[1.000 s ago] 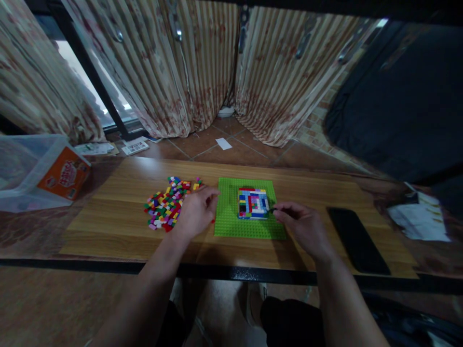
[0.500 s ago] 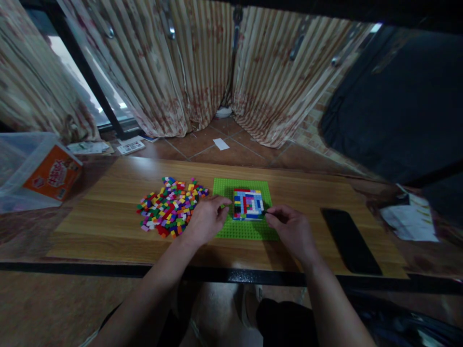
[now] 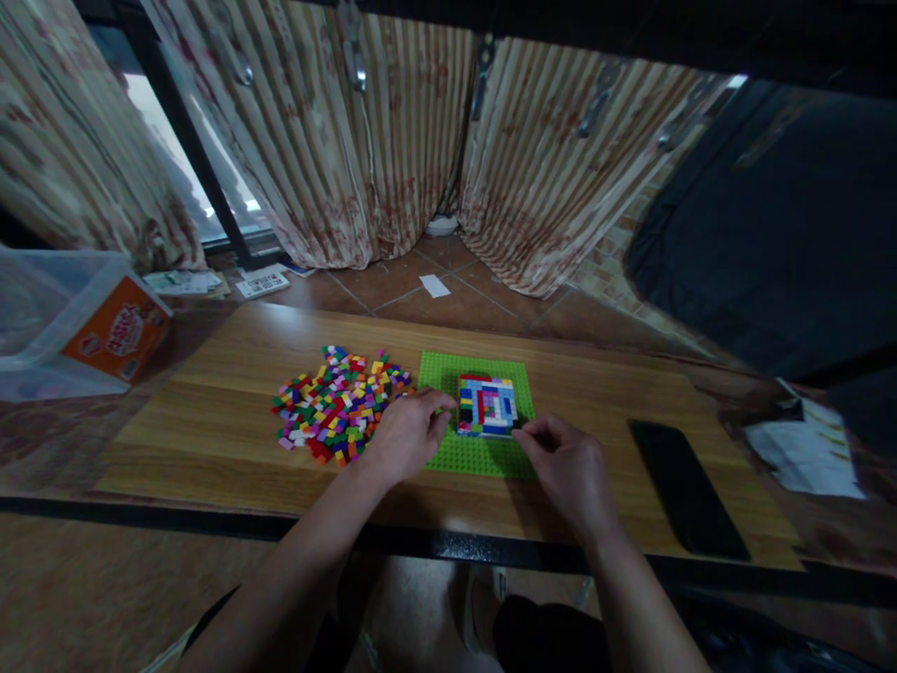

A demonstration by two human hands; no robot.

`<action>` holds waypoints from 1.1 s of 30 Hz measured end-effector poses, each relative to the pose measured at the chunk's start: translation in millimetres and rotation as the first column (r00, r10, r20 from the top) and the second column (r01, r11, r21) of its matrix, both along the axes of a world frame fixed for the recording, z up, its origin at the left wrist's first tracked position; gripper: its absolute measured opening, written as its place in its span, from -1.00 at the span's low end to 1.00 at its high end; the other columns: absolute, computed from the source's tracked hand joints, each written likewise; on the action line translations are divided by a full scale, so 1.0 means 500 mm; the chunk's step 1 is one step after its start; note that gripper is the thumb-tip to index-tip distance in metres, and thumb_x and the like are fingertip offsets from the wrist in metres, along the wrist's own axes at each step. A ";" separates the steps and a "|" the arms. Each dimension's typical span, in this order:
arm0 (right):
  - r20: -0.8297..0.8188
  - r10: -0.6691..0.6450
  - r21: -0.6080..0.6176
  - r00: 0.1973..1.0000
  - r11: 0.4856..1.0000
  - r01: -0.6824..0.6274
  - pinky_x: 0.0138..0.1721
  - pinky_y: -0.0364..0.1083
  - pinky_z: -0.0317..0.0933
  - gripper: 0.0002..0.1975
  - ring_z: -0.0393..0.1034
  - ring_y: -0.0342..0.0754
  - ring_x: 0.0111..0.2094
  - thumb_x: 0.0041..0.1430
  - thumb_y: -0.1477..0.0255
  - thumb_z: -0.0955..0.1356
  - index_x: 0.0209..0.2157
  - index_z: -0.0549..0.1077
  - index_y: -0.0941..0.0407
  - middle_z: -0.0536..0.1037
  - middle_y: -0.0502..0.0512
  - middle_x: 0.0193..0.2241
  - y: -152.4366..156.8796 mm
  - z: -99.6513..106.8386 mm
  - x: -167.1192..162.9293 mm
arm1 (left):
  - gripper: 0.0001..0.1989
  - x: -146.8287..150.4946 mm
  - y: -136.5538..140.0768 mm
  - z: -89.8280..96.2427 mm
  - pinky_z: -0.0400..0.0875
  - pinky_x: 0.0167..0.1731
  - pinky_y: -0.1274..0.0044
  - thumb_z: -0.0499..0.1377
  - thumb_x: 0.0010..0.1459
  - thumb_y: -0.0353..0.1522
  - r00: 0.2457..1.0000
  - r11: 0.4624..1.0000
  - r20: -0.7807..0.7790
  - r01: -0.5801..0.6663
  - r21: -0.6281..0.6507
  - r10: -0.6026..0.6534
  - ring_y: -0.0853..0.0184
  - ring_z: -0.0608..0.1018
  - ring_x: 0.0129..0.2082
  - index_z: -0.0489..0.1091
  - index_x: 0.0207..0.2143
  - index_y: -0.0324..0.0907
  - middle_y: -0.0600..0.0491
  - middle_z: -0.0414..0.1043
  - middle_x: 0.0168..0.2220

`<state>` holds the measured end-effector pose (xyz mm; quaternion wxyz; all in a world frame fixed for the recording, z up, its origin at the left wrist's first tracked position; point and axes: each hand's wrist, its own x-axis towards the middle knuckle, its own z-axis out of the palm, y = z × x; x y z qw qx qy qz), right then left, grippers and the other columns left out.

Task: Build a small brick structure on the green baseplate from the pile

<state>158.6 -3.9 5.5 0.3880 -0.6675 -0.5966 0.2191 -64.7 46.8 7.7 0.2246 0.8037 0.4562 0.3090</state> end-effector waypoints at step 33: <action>-0.113 -0.104 -0.133 0.988 0.987 0.089 -0.37 -0.03 0.24 -0.53 0.45 0.02 -0.42 0.11 -0.02 0.32 -0.33 0.53 0.13 0.60 0.14 -0.41 0.042 -0.031 -0.004 | -0.79 0.006 -0.010 -0.003 0.44 -0.26 0.47 0.04 0.21 -0.48 0.999 0.999 -0.033 0.041 -0.030 -0.042 0.32 0.57 -0.31 0.45 -0.20 -0.17 0.00 0.55 -0.26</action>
